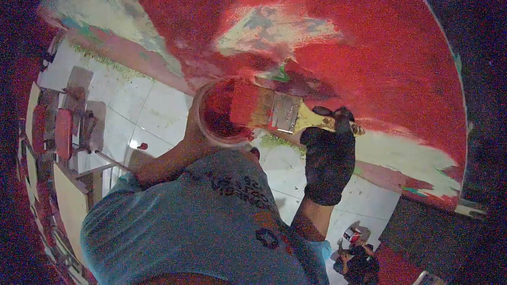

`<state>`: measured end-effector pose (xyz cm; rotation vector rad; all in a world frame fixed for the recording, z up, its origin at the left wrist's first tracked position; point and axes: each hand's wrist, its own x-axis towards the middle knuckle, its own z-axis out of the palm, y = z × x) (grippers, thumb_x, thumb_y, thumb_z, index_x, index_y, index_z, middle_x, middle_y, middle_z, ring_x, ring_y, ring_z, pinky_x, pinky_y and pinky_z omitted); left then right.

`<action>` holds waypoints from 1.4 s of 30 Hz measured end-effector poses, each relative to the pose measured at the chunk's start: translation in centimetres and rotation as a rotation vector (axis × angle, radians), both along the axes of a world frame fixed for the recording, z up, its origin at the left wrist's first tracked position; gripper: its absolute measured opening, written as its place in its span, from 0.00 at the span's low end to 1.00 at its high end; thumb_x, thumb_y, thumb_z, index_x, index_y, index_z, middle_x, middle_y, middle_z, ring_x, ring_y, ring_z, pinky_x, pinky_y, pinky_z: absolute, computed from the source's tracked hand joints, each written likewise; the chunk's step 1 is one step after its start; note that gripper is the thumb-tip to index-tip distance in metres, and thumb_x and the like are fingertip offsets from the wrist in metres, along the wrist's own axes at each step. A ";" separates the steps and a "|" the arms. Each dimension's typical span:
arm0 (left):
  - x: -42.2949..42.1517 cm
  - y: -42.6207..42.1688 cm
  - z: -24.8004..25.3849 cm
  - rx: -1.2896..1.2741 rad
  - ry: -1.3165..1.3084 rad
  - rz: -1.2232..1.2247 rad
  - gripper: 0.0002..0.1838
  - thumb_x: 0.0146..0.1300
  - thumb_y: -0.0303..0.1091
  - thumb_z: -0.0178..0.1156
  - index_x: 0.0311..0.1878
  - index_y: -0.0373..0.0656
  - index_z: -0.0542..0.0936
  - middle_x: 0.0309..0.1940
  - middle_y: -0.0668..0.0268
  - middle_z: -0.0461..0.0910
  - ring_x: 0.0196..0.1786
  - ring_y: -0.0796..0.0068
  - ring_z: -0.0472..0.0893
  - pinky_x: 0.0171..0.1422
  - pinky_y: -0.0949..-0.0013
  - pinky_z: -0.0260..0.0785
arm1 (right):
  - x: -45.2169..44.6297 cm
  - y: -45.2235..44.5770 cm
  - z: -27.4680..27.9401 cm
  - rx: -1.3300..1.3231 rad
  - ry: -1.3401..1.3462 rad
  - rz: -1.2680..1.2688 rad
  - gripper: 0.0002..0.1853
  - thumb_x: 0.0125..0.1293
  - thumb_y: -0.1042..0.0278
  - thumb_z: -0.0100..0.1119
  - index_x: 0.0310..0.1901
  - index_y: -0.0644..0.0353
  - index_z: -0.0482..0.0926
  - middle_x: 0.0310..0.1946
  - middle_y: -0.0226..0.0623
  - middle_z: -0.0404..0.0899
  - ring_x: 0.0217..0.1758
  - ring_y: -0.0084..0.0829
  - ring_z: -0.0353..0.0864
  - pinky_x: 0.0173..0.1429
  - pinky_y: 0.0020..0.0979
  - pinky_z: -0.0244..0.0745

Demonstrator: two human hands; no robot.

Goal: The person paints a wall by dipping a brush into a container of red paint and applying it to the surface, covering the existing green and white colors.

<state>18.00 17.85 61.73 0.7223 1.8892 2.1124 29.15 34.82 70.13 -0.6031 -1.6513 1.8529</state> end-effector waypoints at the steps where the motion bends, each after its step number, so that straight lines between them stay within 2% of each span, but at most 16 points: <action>1: 0.0 0.0 -0.1 -0.014 0.041 0.008 0.51 0.24 0.43 0.75 0.54 0.37 0.60 0.46 0.53 0.69 0.47 0.57 0.72 0.51 0.60 0.65 | 0.1 -0.3 0.2 0.191 -0.053 -0.043 0.17 0.54 0.77 0.52 0.47 0.64 0.66 0.40 0.39 0.72 0.36 0.22 0.69 0.39 0.23 0.68; 3: -0.1 0.0 -0.1 -0.023 0.084 0.012 0.51 0.24 0.43 0.75 0.54 0.37 0.60 0.46 0.53 0.69 0.47 0.57 0.72 0.51 0.60 0.66 | 0.1 -0.7 0.5 0.385 -0.104 -0.092 0.17 0.56 0.75 0.52 0.48 0.63 0.66 0.41 0.40 0.71 0.36 0.23 0.70 0.38 0.23 0.69; 5: -0.1 -0.3 0.1 -0.123 0.225 0.078 0.51 0.24 0.44 0.75 0.54 0.37 0.60 0.46 0.53 0.69 0.47 0.57 0.72 0.51 0.59 0.65 | 0.0 -1.1 1.0 0.311 0.222 -0.155 0.16 0.58 0.70 0.53 0.46 0.62 0.64 0.42 0.45 0.71 0.38 0.31 0.72 0.36 0.27 0.71; 8: -0.4 -0.5 -0.3 -0.165 0.263 0.086 0.52 0.23 0.45 0.75 0.55 0.37 0.59 0.46 0.53 0.68 0.48 0.57 0.72 0.52 0.59 0.64 | -0.3 -1.8 2.1 0.282 0.463 -0.157 0.16 0.59 0.64 0.52 0.44 0.62 0.63 0.43 0.49 0.70 0.40 0.39 0.73 0.37 0.34 0.73; 12: -0.3 -0.3 -0.2 -0.049 0.284 0.114 0.52 0.23 0.45 0.76 0.55 0.38 0.59 0.47 0.54 0.68 0.49 0.59 0.71 0.53 0.60 0.63 | -0.2 -2.1 2.1 0.798 0.030 -0.358 0.13 0.59 0.64 0.51 0.41 0.61 0.66 0.40 0.51 0.72 0.43 0.41 0.73 0.38 0.35 0.73; 15: -0.5 -0.9 0.4 -0.133 0.285 0.108 0.53 0.22 0.44 0.76 0.55 0.39 0.59 0.48 0.55 0.67 0.51 0.60 0.69 0.55 0.61 0.62 | -0.3 -2.1 2.2 0.870 0.029 -0.329 0.13 0.57 0.64 0.52 0.41 0.61 0.67 0.40 0.50 0.72 0.42 0.41 0.73 0.38 0.35 0.72; 17: -0.4 -1.4 0.0 -0.058 -0.082 0.084 0.54 0.21 0.44 0.76 0.55 0.39 0.58 0.50 0.57 0.66 0.52 0.62 0.68 0.56 0.62 0.61 | -0.4 -2.1 2.2 0.938 0.026 -0.287 0.14 0.56 0.65 0.53 0.41 0.61 0.68 0.39 0.49 0.72 0.42 0.41 0.73 0.39 0.35 0.72; 18: -0.5 -1.7 -0.2 -0.057 -0.082 0.082 0.54 0.21 0.44 0.76 0.55 0.39 0.58 0.50 0.57 0.66 0.52 0.62 0.68 0.56 0.62 0.61 | -0.4 -2.2 2.1 0.970 0.023 -0.266 0.14 0.56 0.65 0.54 0.41 0.61 0.68 0.38 0.48 0.73 0.41 0.41 0.73 0.39 0.35 0.72; 20: -0.6 -2.1 -0.6 -0.125 0.217 0.205 0.54 0.22 0.42 0.77 0.56 0.40 0.57 0.51 0.58 0.64 0.53 0.63 0.67 0.58 0.63 0.60 | -0.3 -2.4 2.1 1.033 0.015 -0.229 0.15 0.54 0.65 0.55 0.42 0.61 0.69 0.38 0.47 0.73 0.41 0.41 0.74 0.39 0.36 0.71; 32: -1.6 -3.9 -0.1 -0.086 0.153 0.269 0.52 0.23 0.39 0.76 0.55 0.40 0.57 0.52 0.60 0.64 0.54 0.66 0.66 0.59 0.63 0.60 | -1.1 -4.5 1.0 1.403 -0.029 0.021 0.19 0.47 0.68 0.60 0.43 0.61 0.73 0.33 0.41 0.76 0.36 0.42 0.75 0.42 0.37 0.69; 33: -1.7 -4.0 -0.2 -0.087 0.158 0.256 0.52 0.23 0.39 0.76 0.55 0.40 0.57 0.52 0.60 0.64 0.54 0.66 0.66 0.59 0.63 0.60 | -2.2 -4.6 0.0 1.345 0.057 0.125 0.23 0.42 0.68 0.64 0.43 0.62 0.73 0.32 0.42 0.75 0.36 0.45 0.74 0.42 0.38 0.69; 34: -1.7 -4.0 -0.2 -0.035 0.151 0.280 0.52 0.22 0.39 0.76 0.55 0.40 0.57 0.52 0.60 0.64 0.54 0.66 0.67 0.59 0.63 0.60 | -3.1 -5.8 0.6 1.067 0.023 0.135 0.22 0.41 0.69 0.65 0.42 0.62 0.73 0.30 0.41 0.74 0.35 0.44 0.74 0.40 0.38 0.69; 36: -2.0 -4.2 -0.3 0.022 0.149 0.299 0.52 0.22 0.39 0.76 0.55 0.41 0.58 0.52 0.61 0.64 0.54 0.66 0.67 0.59 0.63 0.60 | -2.1 -5.7 0.6 0.915 0.147 0.174 0.21 0.43 0.71 0.63 0.42 0.63 0.73 0.31 0.41 0.74 0.34 0.42 0.74 0.40 0.37 0.69; 38: -2.1 -4.6 -0.4 0.001 0.099 0.286 0.52 0.22 0.39 0.76 0.55 0.41 0.58 0.52 0.61 0.64 0.54 0.66 0.66 0.59 0.63 0.59 | -0.3 -5.8 1.5 0.629 0.032 0.158 0.22 0.44 0.73 0.62 0.44 0.63 0.72 0.36 0.42 0.74 0.35 0.40 0.74 0.41 0.37 0.69; 39: -2.0 -4.7 -0.4 0.003 0.100 0.281 0.52 0.22 0.39 0.76 0.55 0.41 0.58 0.52 0.61 0.64 0.54 0.66 0.66 0.59 0.63 0.59 | 0.7 -4.5 2.4 0.838 -0.011 0.140 0.24 0.44 0.74 0.62 0.47 0.63 0.71 0.44 0.44 0.72 0.43 0.41 0.74 0.48 0.38 0.68; 42: -1.8 -4.6 -0.2 0.017 0.045 0.313 0.52 0.23 0.39 0.76 0.56 0.40 0.57 0.52 0.60 0.64 0.55 0.66 0.66 0.59 0.63 0.59 | 0.2 -4.1 1.6 0.928 0.024 0.083 0.25 0.44 0.75 0.62 0.48 0.63 0.71 0.45 0.44 0.72 0.45 0.41 0.73 0.50 0.38 0.66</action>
